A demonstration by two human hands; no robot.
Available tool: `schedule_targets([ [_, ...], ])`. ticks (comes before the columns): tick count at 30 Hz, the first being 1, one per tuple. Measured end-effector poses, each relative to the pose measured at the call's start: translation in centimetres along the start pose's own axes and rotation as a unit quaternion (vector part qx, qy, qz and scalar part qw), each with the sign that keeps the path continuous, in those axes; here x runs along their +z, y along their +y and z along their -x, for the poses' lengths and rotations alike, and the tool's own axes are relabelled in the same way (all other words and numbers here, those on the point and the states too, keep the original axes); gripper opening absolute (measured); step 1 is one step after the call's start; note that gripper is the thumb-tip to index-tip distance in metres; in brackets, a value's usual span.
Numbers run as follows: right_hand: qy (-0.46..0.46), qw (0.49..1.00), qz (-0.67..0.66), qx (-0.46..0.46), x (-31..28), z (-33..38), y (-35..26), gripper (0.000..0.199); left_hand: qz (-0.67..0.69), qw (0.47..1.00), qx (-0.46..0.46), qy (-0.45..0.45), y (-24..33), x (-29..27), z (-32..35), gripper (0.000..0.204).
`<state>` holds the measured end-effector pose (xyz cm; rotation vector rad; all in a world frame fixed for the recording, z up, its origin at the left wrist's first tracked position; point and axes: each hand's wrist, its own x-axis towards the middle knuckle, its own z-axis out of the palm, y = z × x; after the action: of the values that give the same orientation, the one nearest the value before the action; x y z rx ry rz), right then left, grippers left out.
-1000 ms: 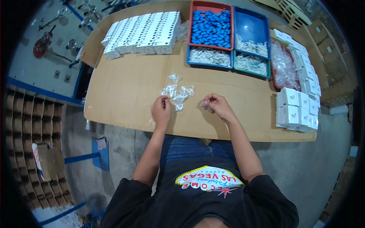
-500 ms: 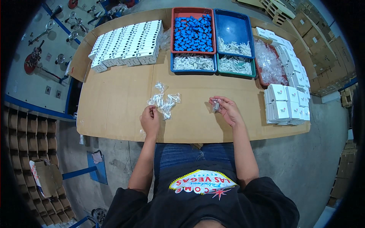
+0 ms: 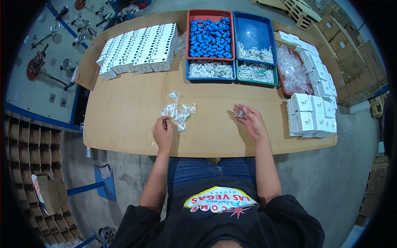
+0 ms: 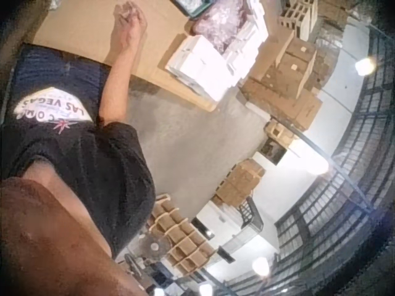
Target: The person opens a small white box and places it on the table. They then pick up small plastic bags containing white components from the table and place them into the open box. The person repeats this process, handling multiple bags and placing them into the box one by one.
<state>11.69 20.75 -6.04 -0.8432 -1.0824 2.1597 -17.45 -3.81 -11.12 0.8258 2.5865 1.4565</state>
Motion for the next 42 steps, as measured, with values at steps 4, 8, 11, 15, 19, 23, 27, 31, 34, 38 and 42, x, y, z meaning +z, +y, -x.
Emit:
schedule_targets([
  [4, 0.049, 0.998, 0.028, -0.032, -0.6, -0.2, 0.3, 0.033, 0.000, 1.000, 0.011, 0.005, 0.0, 0.0, 0.1, 0.013],
  [8, 0.100, 0.993, 0.049, -0.041, -1.0, -0.7, 0.5, 0.026, -0.008, 1.000, 0.013, -0.001, 0.0, -0.1, 0.0, 0.013],
  [11, 0.102, 0.993, 0.007, -0.052, -0.6, -1.3, 0.7, 0.016, -0.027, 0.999, 0.044, 0.008, 0.1, -0.3, -0.1, 0.012],
  [15, 0.051, 0.999, -0.018, -0.005, 1.0, -3.3, -0.6, 0.015, -0.054, 0.997, 0.047, 0.015, 0.4, -0.5, 0.2, 0.012],
  [19, 0.035, 0.994, 0.095, 0.030, 3.4, -8.1, -3.3, 0.024, -0.071, 0.996, 0.058, 0.017, 0.7, -0.7, 0.1, 0.012],
  [23, -0.013, 0.967, 0.243, 0.069, 6.4, -14.2, -6.7, 0.029, -0.054, 0.997, 0.058, 0.024, 0.7, -0.6, 0.1, 0.013],
  [27, -0.064, 0.916, 0.386, 0.083, 8.6, -19.7, -9.4, 0.027, -0.026, 0.999, 0.029, 0.015, 1.0, -0.6, 0.2, 0.013],
  [31, -0.076, 0.845, 0.521, 0.092, 10.9, -23.1, -11.1, 0.025, -0.047, 0.997, 0.051, 0.028, 1.0, -0.8, 0.2, 0.012],
  [34, -0.047, 0.819, 0.565, 0.090, 12.0, -23.9, -11.5, 0.022, -0.053, 0.996, 0.059, 0.035, 0.9, -0.7, 0.2, 0.012],
  [38, -0.041, 0.822, 0.564, 0.061, 12.1, -24.1, -12.0, 0.027, -0.027, 0.999, 0.027, 0.022, 1.1, -0.8, 0.3, 0.012],
  [42, -0.054, 0.859, 0.508, 0.023, 10.0, -22.9, -12.0, 0.022, -0.034, 0.999, 0.032, 0.022, 1.2, -0.7, 0.3, 0.012],
])
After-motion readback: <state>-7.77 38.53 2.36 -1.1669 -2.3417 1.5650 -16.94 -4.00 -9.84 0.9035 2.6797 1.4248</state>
